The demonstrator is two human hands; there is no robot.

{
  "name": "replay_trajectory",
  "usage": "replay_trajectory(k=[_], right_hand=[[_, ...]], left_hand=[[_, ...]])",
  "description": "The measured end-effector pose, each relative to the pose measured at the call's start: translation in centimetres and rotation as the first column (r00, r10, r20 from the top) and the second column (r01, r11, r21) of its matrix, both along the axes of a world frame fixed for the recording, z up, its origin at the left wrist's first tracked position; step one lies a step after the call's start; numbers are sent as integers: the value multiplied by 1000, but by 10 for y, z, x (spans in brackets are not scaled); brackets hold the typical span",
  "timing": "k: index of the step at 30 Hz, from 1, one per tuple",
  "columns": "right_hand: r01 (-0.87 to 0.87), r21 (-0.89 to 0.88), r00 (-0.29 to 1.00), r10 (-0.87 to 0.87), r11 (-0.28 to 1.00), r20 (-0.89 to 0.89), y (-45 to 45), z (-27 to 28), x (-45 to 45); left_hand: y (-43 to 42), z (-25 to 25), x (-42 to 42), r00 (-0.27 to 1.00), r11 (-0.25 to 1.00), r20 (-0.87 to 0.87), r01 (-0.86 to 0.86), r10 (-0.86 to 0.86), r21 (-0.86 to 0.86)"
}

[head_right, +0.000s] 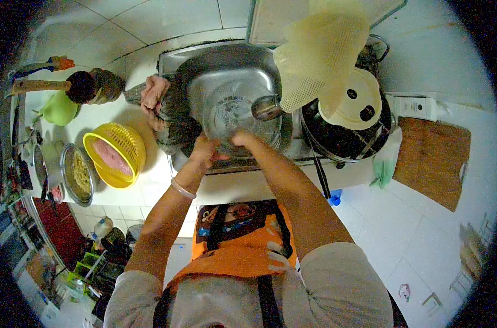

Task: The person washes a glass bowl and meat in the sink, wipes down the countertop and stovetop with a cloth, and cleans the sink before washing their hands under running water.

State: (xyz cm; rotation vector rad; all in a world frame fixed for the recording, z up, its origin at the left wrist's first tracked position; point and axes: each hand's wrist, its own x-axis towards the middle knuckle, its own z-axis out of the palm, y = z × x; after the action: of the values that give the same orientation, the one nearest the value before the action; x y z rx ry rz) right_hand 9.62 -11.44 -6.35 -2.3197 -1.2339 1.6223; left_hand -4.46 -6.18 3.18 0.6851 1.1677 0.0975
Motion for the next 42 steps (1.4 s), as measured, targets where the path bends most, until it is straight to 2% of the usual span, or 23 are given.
replay_trajectory(k=[3, 6, 8, 9, 10, 12, 14, 15, 16, 17, 19, 21, 22, 25, 27, 28, 29, 30, 31, 34, 38, 41, 42], right_hand=[[456, -58, 609, -359, 888, -707, 27, 48, -21], [886, 4, 298, -563, 463, -771, 75, 65, 15], [770, 355, 638, -624, 531, -451, 57, 80, 52], [478, 467, 866, -488, 744, -107, 46, 70, 64], [128, 440, 929, -263, 889, 262, 36, 50, 69], [-140, 407, 880, -76, 903, 470, -8, 29, 47], [-178, 189, 974, 145, 966, 174, -10, 55, 38], [-70, 278, 996, 81, 958, -29, -13, 49, 39], [266, 448, 963, -214, 854, -164, -12, 52, 47], [565, 540, 824, -448, 624, -346, -11, 54, 60], [976, 46, 113, -317, 211, -942, 1, 38, 118], [865, -94, 151, -434, 493, -888, 20, 94, 160], [864, -89, 155, -432, 495, -888, 20, 98, 168], [769, -332, -148, -353, 546, -924, 26, 106, 172], [868, -292, -249, -157, 401, -956, 21, 119, 157], [892, -153, -95, -154, 426, -984, 18, 120, 148], [777, 294, 379, -41, 557, -924, 13, 126, 127], [453, 648, 752, 129, 613, -647, 7, 135, 100], [71, 703, 962, 139, 707, -237, -10, 85, 76], [-531, 308, 847, 496, 789, 189, -23, 115, 8], [-575, 258, 818, 547, 777, 175, -11, 85, -9], [-449, 510, 892, 401, 734, 208, -5, 106, -7], [-305, 581, 927, 375, 755, -1, 4, 130, -2]], left_hand=[[-7, 12, 2, 998, 998, 22, -59, 59, -23], [-12, -4, -6, 997, 997, -9, -70, 70, 17], [-13, -3, -7, 997, 998, -32, -64, 64, -4], [-9, -1, -3, 997, 998, -49, -63, 62, -21], [-7, -2, -2, 997, 998, -34, -63, 62, -15], [-6, -14, -1, 993, 994, -37, -109, 109, 11], [-8, -21, 1, 996, 994, -18, -88, 89, 72], [-8, -23, 2, 998, 988, -16, -65, 68, 137], [-8, -26, 3, 997, 988, -15, -71, 74, 136], [-6, -21, 5, 997, 992, -51, -60, 66, 108], [-8, -24, 4, 994, 996, -93, -54, 61, 76], [-9, -41, 7, 990, 989, -48, -132, 135, 64], [-9, -38, 10, 990, 989, -44, -133, 137, 66], [-8, -35, 11, 970, 977, -121, -210, 212, 30], [-8, -43, 4, 973, 979, -113, -204, 200, -26], [-9, -45, 3, 972, 978, -119, -207, 203, -27], [-7, -43, 6, 973, 978, -119, -205, 200, -31], [-3, -41, 9, 973, 979, -115, -203, 198, -32], [-1, -41, 10, 973, 978, -113, -206, 202, -29], [6, -41, 6, 976, 983, -120, -184, 180, -23], [27, -35, -5, 993, 999, -110, -26, 29, 26], [51, 9, -4, 976, 989, -186, 125, -109, 77], [60, 34, -6, 973, 990, -190, 140, -131, 32]])
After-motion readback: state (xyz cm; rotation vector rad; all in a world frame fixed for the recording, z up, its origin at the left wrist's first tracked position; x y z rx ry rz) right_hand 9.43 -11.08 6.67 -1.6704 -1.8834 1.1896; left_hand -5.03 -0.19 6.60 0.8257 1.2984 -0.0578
